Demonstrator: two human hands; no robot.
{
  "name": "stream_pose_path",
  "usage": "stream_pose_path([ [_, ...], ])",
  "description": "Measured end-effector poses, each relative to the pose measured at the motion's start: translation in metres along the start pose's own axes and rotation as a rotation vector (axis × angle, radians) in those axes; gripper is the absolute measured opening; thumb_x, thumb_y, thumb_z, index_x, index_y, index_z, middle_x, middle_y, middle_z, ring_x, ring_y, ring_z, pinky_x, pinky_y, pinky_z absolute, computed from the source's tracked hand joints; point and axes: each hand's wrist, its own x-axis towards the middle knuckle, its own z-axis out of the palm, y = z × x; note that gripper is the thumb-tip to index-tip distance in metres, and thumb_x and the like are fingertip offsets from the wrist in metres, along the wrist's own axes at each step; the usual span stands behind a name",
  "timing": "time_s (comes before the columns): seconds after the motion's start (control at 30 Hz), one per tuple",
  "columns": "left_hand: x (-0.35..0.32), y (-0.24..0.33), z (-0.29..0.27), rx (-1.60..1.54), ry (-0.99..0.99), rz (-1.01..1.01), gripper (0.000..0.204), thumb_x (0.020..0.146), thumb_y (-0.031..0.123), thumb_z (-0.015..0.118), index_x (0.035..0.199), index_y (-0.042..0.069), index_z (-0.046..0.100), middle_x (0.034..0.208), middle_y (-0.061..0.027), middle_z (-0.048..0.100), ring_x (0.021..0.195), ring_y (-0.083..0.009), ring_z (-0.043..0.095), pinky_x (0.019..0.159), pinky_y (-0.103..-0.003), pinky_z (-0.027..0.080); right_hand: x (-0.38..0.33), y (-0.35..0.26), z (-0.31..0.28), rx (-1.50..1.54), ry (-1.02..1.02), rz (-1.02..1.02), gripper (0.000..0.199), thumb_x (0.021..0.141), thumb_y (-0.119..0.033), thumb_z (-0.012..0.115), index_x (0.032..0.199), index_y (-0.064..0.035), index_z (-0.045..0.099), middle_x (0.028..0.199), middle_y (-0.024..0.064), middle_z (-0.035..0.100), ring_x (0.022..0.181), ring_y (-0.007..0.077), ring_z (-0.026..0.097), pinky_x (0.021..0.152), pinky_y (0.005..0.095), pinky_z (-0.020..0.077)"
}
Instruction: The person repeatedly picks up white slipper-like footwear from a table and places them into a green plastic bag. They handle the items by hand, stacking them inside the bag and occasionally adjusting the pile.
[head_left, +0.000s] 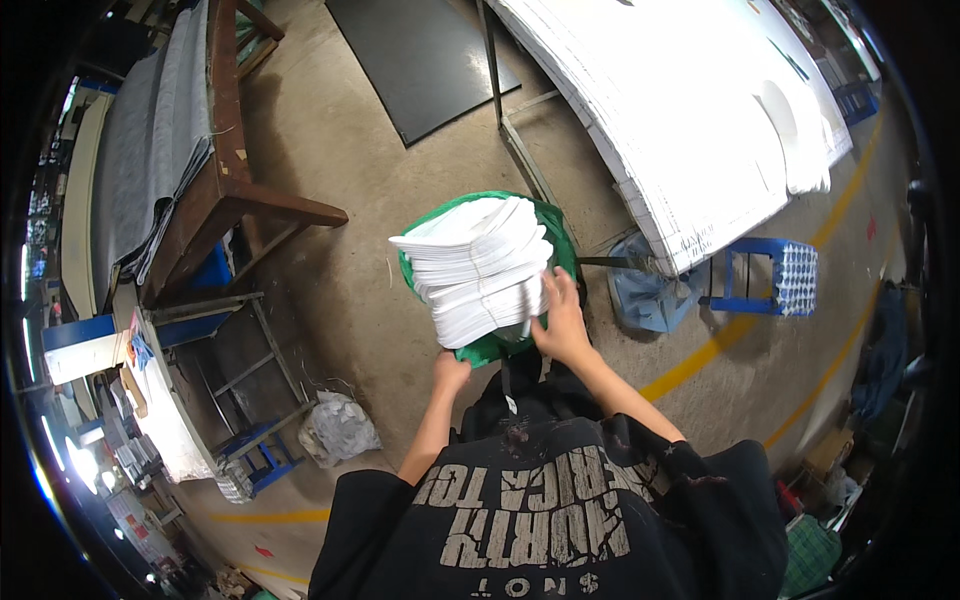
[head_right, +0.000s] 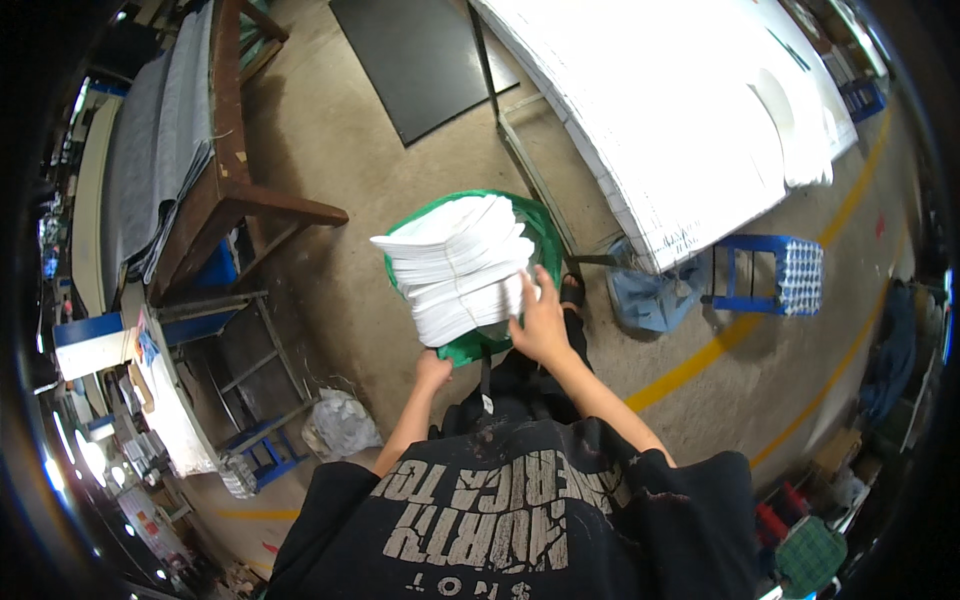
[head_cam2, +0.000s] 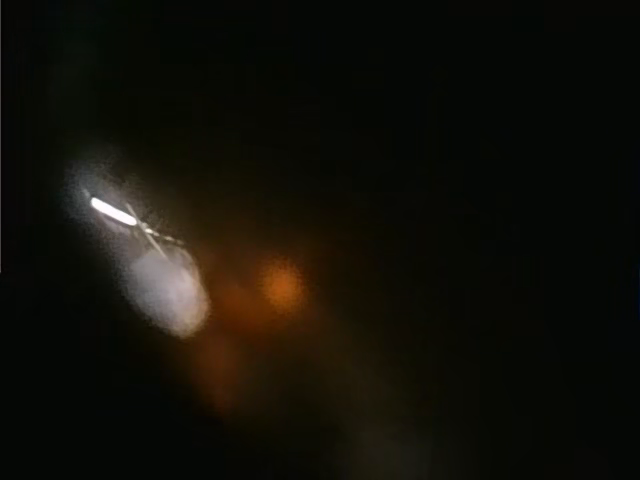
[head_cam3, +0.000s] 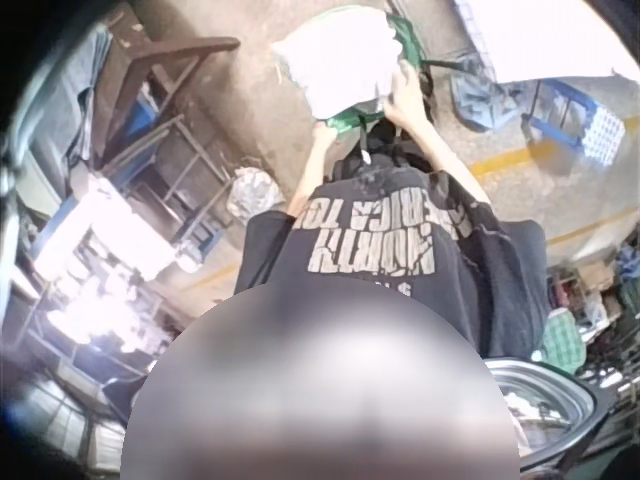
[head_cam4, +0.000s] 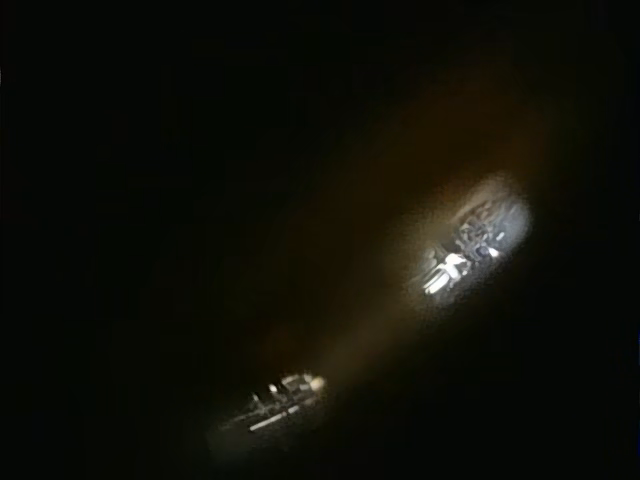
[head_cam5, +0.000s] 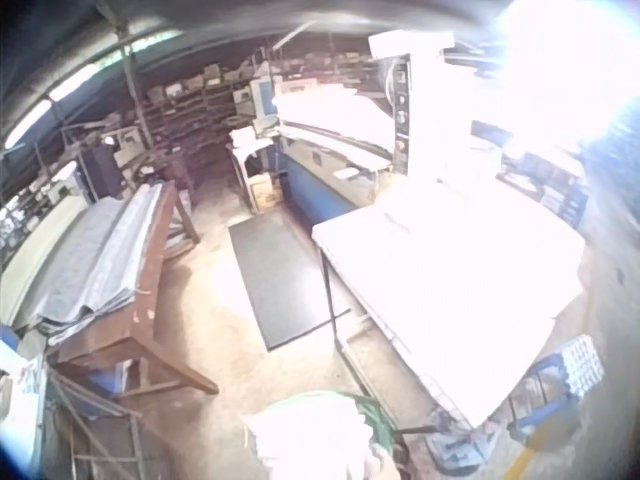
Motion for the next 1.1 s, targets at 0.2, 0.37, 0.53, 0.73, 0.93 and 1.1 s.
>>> stream_pose_path([
  [0.2, -0.009, -0.01, -0.029, 0.141, 0.018, 0.201, 0.044, 0.08, 0.014, 0.067, 0.119, -0.005, 0.068, 0.102, -0.03, 0.073, 0.098, -0.0427, 0.072, 0.089, -0.048, 0.056, -0.004, 0.048, -0.005, -0.685, -0.638, 0.007, 0.05, 0.081, -0.018, 0.073, 0.13, -0.0107, 0.069, 0.126, 0.0098, 0.071, 0.128, 0.0299, 0.057, 0.114, 0.0624, 0.0347],
  [0.37, -0.055, 0.045, -0.115, 0.359, -0.255, 0.176, 0.059, 0.075, 0.039, 0.089, 0.121, 0.006, 0.073, 0.115, -0.0256, 0.073, 0.112, -0.0366, 0.068, 0.093, -0.043, 0.053, -0.025, 0.056, -0.006, -0.749, -0.385, -0.053, 0.016, 0.089, -0.017, 0.063, 0.091, -0.0152, 0.08, 0.094, 0.0036, 0.075, 0.115, 0.0243, 0.061, 0.11, 0.0581, 0.0358],
  [0.53, -0.086, 0.112, -0.101, 0.939, 0.53, 0.981, 0.105, 0.063, 0.043, 0.096, 0.154, 0.018, 0.049, 0.127, -0.0191, 0.059, 0.115, -0.0352, 0.057, 0.098, -0.057, 0.044, -0.044, 0.04, -0.02, -0.611, -0.3, -0.146, 0.015, 0.089, -0.017, 0.062, 0.086, -0.0175, 0.078, 0.086, 0.0061, 0.074, 0.098, 0.0264, 0.066, 0.096, 0.0488, 0.0388],
  [0.73, -0.081, 0.157, -0.087, 1.096, 0.316, 1.13, 0.122, 0.052, 0.041, 0.095, 0.161, 0.028, 0.04, 0.123, -0.0156, 0.051, 0.112, -0.0336, 0.052, 0.097, -0.054, 0.039, -0.046, 0.026, -0.037, -0.595, -0.222, -0.192, 0.01, 0.087, -0.017, 0.065, 0.084, -0.0174, 0.075, 0.08, 0.004, 0.068, 0.093, 0.0247, 0.063, 0.087, 0.0464, 0.0386],
  [0.93, -0.109, 0.209, -0.064, 1.034, 0.274, 1.298, 0.117, 0.047, 0.043, 0.095, 0.155, 0.032, 0.051, 0.111, -0.0109, 0.057, 0.105, -0.0302, 0.055, 0.09, -0.048, 0.041, -0.044, 0.031, -0.053, -0.557, -0.148, -0.234, 0.007, 0.085, -0.02, 0.069, 0.082, -0.0185, 0.075, 0.084, 0.0009, 0.066, 0.098, 0.0208, 0.061, 0.087, 0.0441, 0.0385],
  [1.1, -0.09, 0.222, -0.048, 1.214, 0.14, 1.138, 0.119, 0.046, 0.046, 0.098, 0.155, 0.032, 0.05, 0.113, -0.0118, 0.059, 0.108, -0.031, 0.057, 0.088, -0.047, 0.042, -0.039, 0.043, -0.058, -0.649, -0.242, -0.264, 0.009, 0.084, -0.023, 0.069, 0.078, -0.0188, 0.075, 0.083, 0.0009, 0.064, 0.099, 0.0207, 0.06, 0.089, 0.0422, 0.0393],
])
